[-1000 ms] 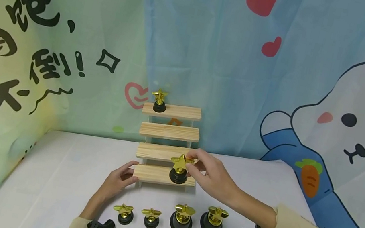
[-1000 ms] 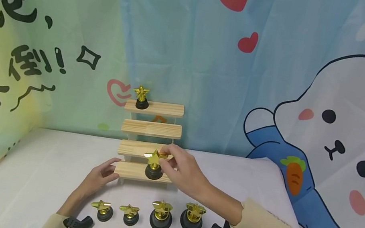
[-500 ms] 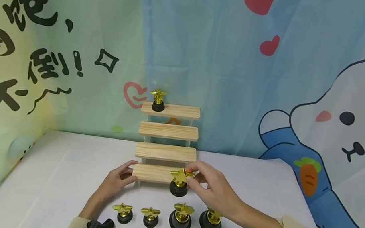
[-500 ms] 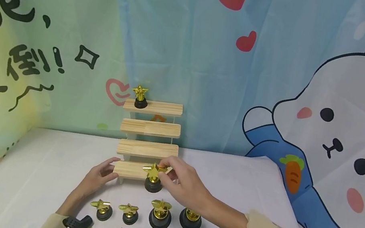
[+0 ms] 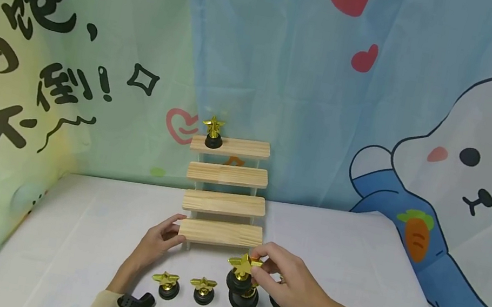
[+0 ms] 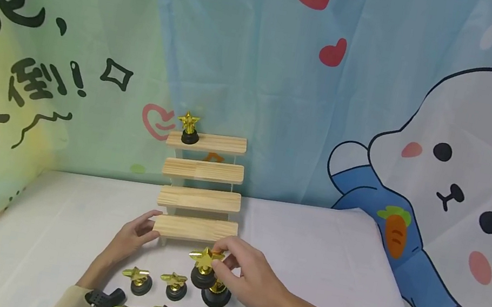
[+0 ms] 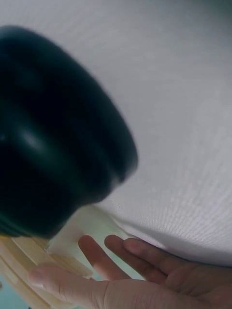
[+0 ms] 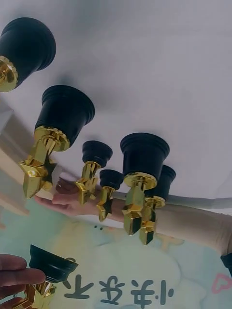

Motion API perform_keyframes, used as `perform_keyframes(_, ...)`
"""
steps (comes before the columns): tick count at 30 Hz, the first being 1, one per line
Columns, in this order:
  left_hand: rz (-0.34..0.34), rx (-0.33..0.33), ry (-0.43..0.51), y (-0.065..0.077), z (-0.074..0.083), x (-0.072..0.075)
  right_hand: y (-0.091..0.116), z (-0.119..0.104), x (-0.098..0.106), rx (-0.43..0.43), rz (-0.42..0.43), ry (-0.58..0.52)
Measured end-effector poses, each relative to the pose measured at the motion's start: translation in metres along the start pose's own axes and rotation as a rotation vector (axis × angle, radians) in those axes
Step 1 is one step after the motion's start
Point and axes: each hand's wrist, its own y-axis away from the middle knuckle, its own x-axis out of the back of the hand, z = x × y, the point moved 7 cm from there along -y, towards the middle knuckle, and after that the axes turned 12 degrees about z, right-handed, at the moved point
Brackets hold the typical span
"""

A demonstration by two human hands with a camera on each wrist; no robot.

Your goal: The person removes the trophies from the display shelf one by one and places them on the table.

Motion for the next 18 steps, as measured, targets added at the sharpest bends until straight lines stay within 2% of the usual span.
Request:
perform_keyframes(9, -0.013, 0.004, 0.01, -0.001, 0.001, -0.001, 0.016, 0.002, -0.003, 0.027, 0.025, -0.009)
perform_keyframes(15, -0.013, 0.007, 0.006, 0.003, 0.013, -0.001, 0.022, 0.006, -0.005, 0.046, 0.047, -0.011)
perform_keyframes(18, -0.016, 0.015, 0.001, 0.004, 0.019, 0.0, 0.025, 0.01, -0.007, 0.018, 0.036, -0.015)
